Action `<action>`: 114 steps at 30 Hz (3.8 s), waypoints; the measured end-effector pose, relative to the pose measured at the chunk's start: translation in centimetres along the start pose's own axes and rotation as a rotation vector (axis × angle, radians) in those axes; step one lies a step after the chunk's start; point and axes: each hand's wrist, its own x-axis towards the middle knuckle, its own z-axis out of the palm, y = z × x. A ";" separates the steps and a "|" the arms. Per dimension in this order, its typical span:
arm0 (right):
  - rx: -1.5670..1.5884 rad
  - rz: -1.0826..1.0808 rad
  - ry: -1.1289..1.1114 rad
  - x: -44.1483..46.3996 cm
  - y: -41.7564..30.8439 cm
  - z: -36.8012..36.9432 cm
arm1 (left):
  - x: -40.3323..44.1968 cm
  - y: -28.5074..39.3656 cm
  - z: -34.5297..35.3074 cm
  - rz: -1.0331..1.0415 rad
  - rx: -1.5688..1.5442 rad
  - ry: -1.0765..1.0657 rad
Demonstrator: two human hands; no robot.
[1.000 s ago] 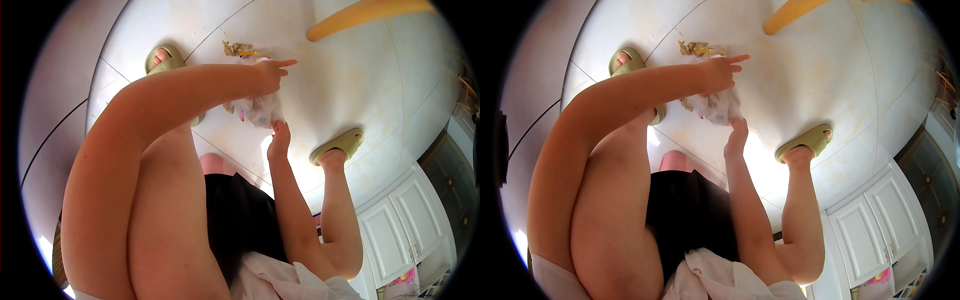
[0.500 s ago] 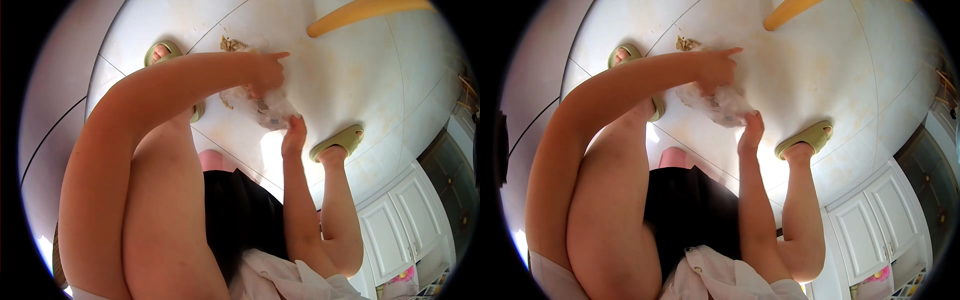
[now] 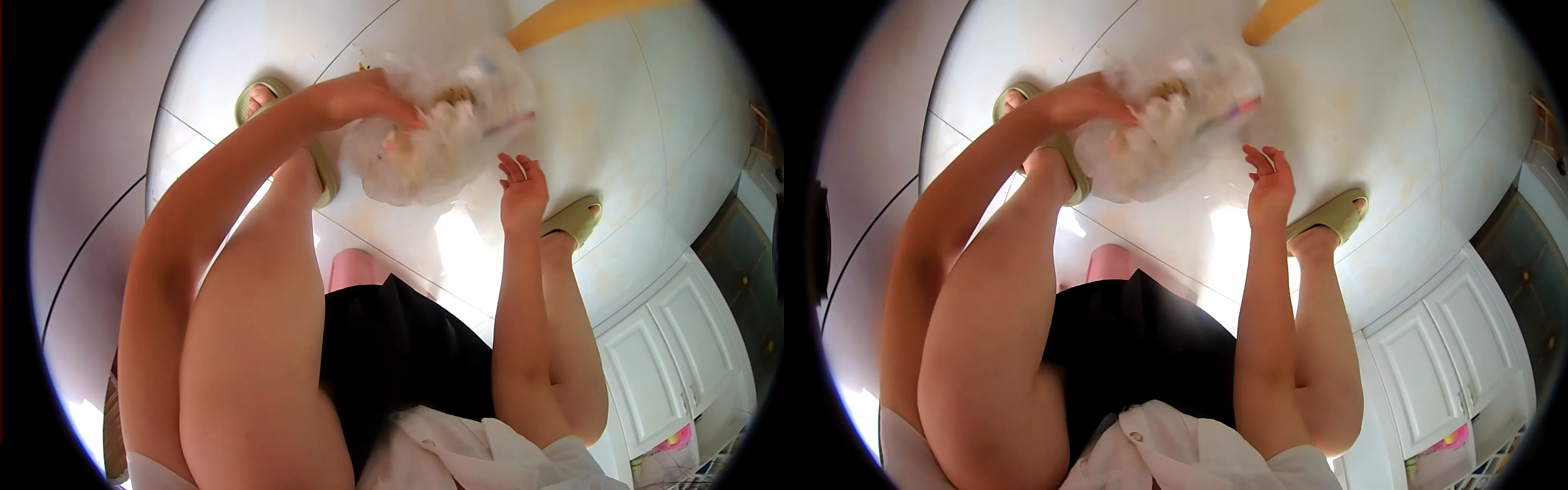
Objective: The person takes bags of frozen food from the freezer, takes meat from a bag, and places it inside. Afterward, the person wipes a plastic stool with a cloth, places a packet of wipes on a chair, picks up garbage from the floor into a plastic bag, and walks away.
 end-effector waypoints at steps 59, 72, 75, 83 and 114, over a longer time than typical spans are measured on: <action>-1.338 -1.553 -0.630 8.1 0.2 23.5 | -12.9 -3.0 -13.0 0.449 -0.968 0.558; -1.458 -1.177 -0.798 6.8 2.2 7.3 | -12.5 -4.0 -13.3 0.435 -0.953 0.478; -1.501 -1.234 -0.796 5.8 1.0 6.7 | -12.1 -4.0 -13.0 0.433 -0.947 0.443; -1.345 -1.435 -0.643 12.5 -2.0 19.1 | -12.1 -4.1 -13.0 0.430 -0.935 0.501; -1.400 -1.050 -0.462 14.8 -3.4 18.8 | -9.5 -0.5 -9.8 0.243 -0.794 0.701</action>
